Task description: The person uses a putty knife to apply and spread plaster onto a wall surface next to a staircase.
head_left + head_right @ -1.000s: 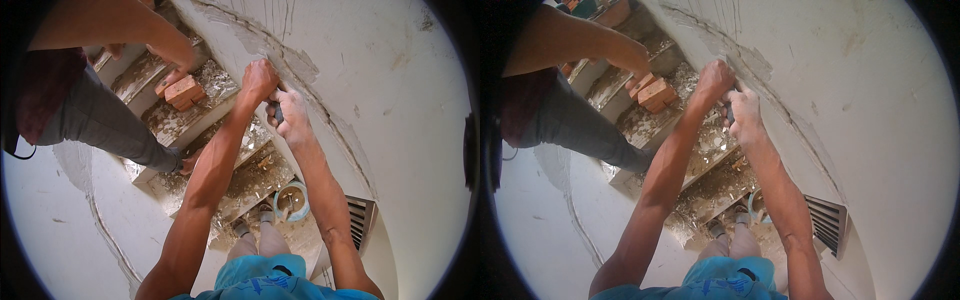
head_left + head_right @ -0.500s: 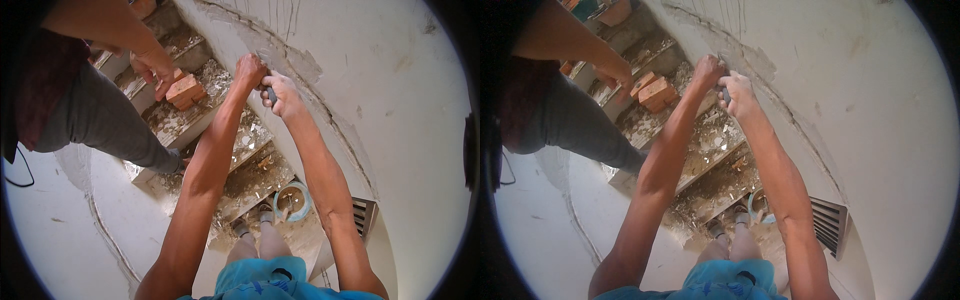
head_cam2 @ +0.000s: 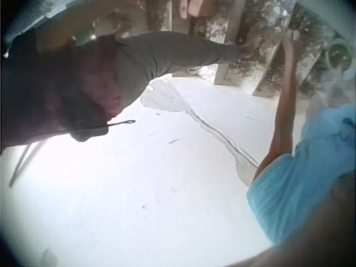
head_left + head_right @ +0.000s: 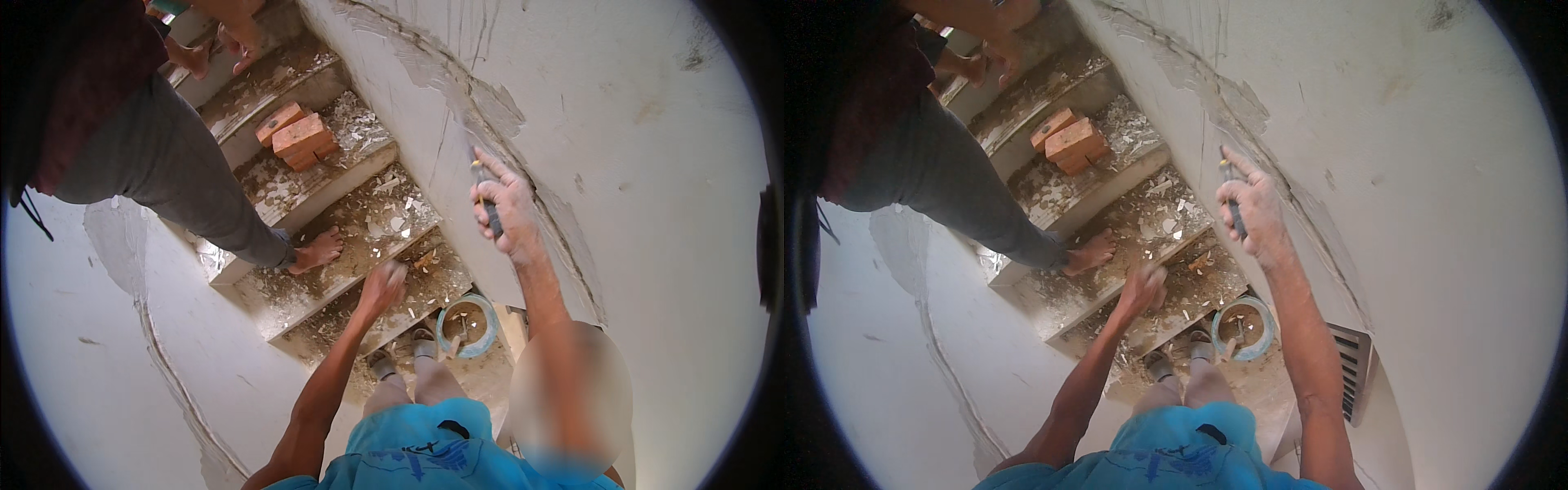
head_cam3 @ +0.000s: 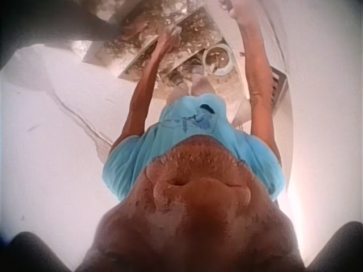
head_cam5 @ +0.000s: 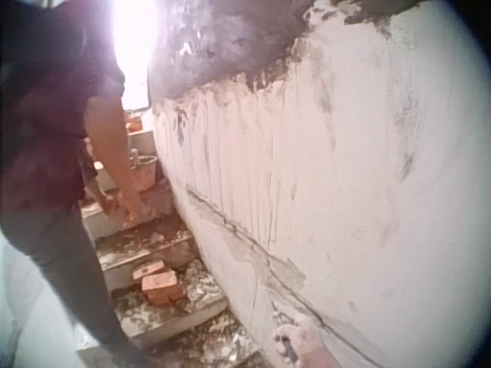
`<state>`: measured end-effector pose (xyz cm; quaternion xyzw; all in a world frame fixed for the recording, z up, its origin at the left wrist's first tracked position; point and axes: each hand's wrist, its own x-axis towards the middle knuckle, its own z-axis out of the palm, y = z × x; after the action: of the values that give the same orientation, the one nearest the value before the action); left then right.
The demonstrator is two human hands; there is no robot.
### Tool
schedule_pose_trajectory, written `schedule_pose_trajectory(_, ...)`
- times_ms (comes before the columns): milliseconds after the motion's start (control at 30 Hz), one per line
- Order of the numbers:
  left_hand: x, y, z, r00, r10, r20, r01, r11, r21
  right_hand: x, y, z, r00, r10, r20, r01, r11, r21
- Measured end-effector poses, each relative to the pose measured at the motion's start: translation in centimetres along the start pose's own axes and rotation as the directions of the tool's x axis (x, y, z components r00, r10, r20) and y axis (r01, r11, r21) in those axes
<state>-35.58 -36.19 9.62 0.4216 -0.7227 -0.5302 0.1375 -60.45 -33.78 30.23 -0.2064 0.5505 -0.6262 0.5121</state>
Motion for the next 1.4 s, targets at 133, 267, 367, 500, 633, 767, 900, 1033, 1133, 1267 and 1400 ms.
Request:
schedule_pose_trajectory(133, -12.8, -11.6, 2.0, 0.962, -0.262, 0.079, 0.206, 0.883, 0.421, 1.5, -2.3, -1.6, 1.000, 0.014, -0.001, -0.014, 1.000, -0.009)
schedule_pose_trajectory(267, -28.6, -25.9, 1.0, 0.913, -0.241, 0.329, -0.040, 0.750, 0.660, 2.5, -1.8, -0.9, 1.000, 0.026, -0.001, -0.026, 0.997, 0.071)
schedule_pose_trajectory(367, -35.6, -24.2, -0.9, 0.615, -0.782, 0.101, 0.756, 0.622, 0.203, 2.7, -1.3, -0.1, 1.000, 0.015, -0.027, -0.012, 0.995, 0.096)
schedule_pose_trajectory(500, -38.8, -21.1, -2.3, 0.462, -0.885, 0.049, 0.886, 0.460, -0.058, 4.5, -0.8, 1.2, 0.997, -0.024, -0.075, 0.027, 0.999, 0.045)
schedule_pose_trajectory(633, -38.5, -21.4, -2.3, 0.510, -0.860, 0.021, 0.828, 0.484, -0.284, 4.0, -0.3, 1.8, 0.996, -0.026, -0.088, 0.029, 0.999, 0.026)
schedule_pose_trajectory(767, -36.0, -19.2, -2.1, 0.618, -0.787, -0.004, 0.689, 0.543, -0.479, 4.3, 0.1, 0.9, 0.997, -0.009, -0.079, 0.013, 0.999, 0.052)
schedule_pose_trajectory(900, -34.7, -15.8, -2.3, 0.656, -0.755, -0.003, 0.652, 0.569, -0.501, 8.2, 0.4, 3.3, 0.996, -0.024, -0.091, 0.036, 0.991, 0.128)
schedule_pose_trajectory(1033, -38.1, -16.7, -2.4, 0.619, -0.783, -0.057, 0.609, 0.525, -0.594, 5.7, 1.6, 3.6, 0.993, -0.069, -0.100, 0.078, 0.994, 0.083)
schedule_pose_trajectory(1133, -41.7, -18.4, -1.0, 0.542, -0.838, -0.065, 0.605, 0.443, -0.662, 3.9, 1.2, 1.9, 0.993, -0.073, -0.088, 0.077, 0.996, 0.043)
schedule_pose_trajectory(1267, -43.9, -19.3, -0.3, 0.456, -0.890, 0.019, 0.715, 0.353, -0.603, 5.0, 1.7, 3.2, 0.989, -0.066, -0.132, 0.075, 0.995, 0.069)
schedule_pose_trajectory(1400, -43.4, -18.9, -0.3, 0.517, -0.856, 0.004, 0.679, 0.408, -0.610, 4.6, 2.9, 1.9, 0.987, -0.099, -0.124, 0.108, 0.992, 0.068)
